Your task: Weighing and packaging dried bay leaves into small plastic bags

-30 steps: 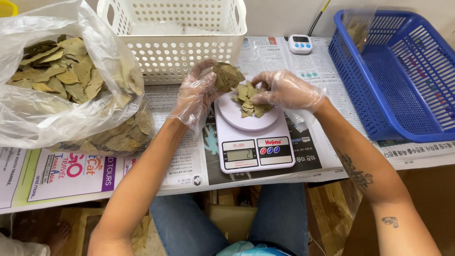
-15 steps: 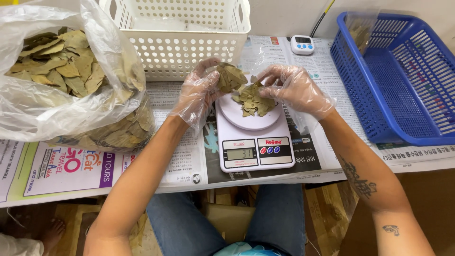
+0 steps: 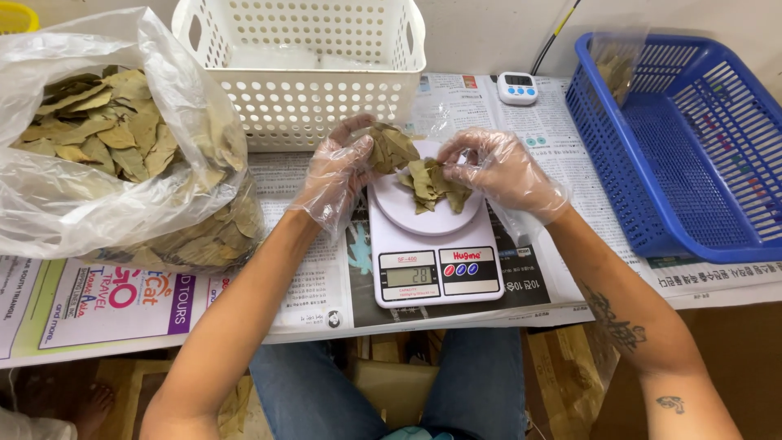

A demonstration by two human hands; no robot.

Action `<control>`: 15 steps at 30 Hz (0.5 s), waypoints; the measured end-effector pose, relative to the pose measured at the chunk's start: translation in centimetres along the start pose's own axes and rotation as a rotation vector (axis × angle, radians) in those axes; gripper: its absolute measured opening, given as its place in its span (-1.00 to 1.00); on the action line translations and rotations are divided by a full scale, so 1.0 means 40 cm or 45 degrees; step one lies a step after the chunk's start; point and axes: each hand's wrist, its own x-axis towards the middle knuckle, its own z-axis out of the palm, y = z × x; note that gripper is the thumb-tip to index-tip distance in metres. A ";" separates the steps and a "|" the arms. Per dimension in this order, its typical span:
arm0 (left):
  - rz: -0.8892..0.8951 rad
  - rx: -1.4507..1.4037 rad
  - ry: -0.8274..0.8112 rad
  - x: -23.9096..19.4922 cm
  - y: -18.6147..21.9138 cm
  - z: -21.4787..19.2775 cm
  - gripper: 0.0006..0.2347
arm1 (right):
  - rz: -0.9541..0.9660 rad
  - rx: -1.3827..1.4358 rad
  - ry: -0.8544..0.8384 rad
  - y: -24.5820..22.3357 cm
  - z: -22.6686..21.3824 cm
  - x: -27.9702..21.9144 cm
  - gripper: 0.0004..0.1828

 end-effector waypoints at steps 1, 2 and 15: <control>0.000 0.001 0.008 0.001 -0.002 -0.002 -0.64 | 0.046 -0.113 -0.018 -0.026 0.002 -0.010 -0.77; 0.001 0.001 0.016 0.001 -0.004 -0.003 -0.63 | 0.092 -0.225 -0.038 -0.052 0.005 -0.021 -0.73; 0.019 0.012 0.024 -0.019 0.015 0.026 -0.63 | 0.185 -0.316 -0.080 -0.061 0.010 -0.045 -0.60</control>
